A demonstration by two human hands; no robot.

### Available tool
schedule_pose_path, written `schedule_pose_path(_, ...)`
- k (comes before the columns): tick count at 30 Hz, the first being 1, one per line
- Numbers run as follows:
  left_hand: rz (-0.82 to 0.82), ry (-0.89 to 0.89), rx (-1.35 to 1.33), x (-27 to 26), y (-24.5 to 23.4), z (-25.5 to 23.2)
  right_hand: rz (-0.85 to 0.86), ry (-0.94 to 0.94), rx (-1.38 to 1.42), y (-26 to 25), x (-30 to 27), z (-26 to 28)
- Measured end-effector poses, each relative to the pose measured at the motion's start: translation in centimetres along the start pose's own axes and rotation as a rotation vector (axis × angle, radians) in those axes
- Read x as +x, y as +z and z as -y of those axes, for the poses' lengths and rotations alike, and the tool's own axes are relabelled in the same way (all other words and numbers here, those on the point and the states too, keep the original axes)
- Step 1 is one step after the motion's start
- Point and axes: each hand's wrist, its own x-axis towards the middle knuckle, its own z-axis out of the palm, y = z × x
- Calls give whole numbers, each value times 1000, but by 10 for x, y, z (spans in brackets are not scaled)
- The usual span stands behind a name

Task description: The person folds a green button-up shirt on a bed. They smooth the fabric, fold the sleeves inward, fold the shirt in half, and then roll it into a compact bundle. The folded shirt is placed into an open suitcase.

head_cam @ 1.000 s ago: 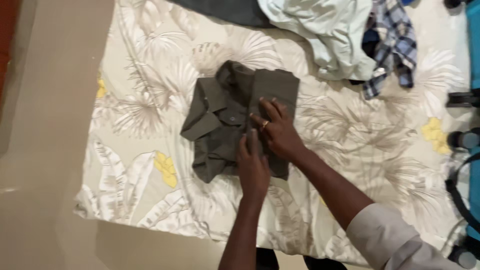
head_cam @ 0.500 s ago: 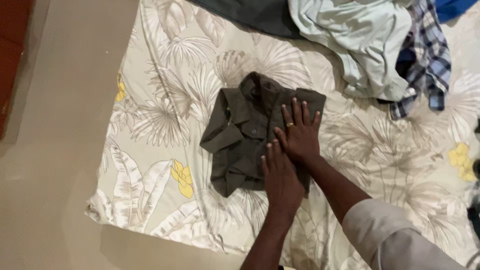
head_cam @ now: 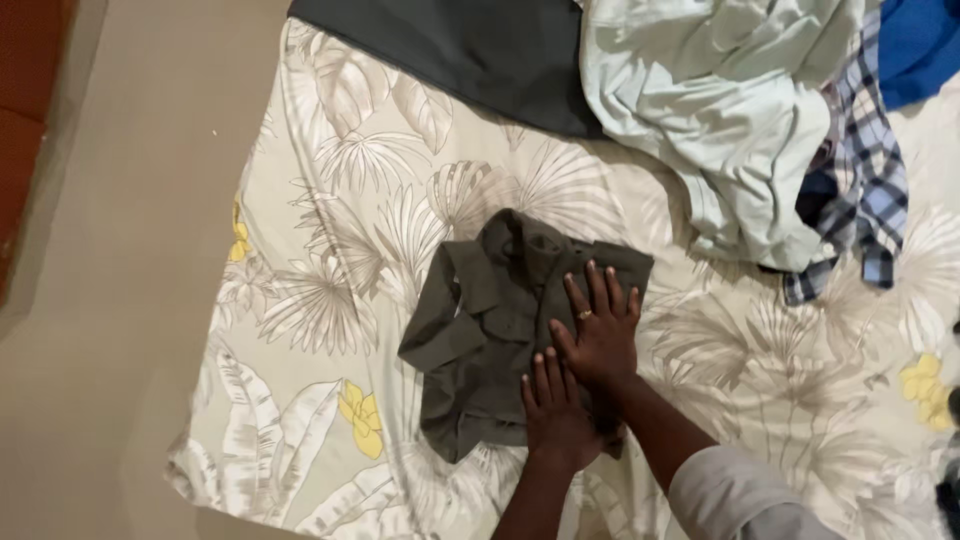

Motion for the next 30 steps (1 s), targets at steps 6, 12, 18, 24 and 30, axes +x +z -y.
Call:
schedule_pose_path(6, 77, -57, 26, 22, 24, 2, 24, -19, -19, 9, 1, -11)
schedule_pose_path(12, -25, -46, 95, 22, 25, 0, 86, -7, -67, 16, 5, -19)
schedule_pose_path(18, 87, -57, 137, 21, 17, 6, 194, -28, -30, 25, 3, -28)
schedule_pose_path(24, -23, -3, 115, 15, 21, 13, 282, -25, -22, 15, 7, -32)
schedule_pose_path(30, -166, 114, 112, 1, 29, 24, 309, -54, 49, 15, 12, -52)
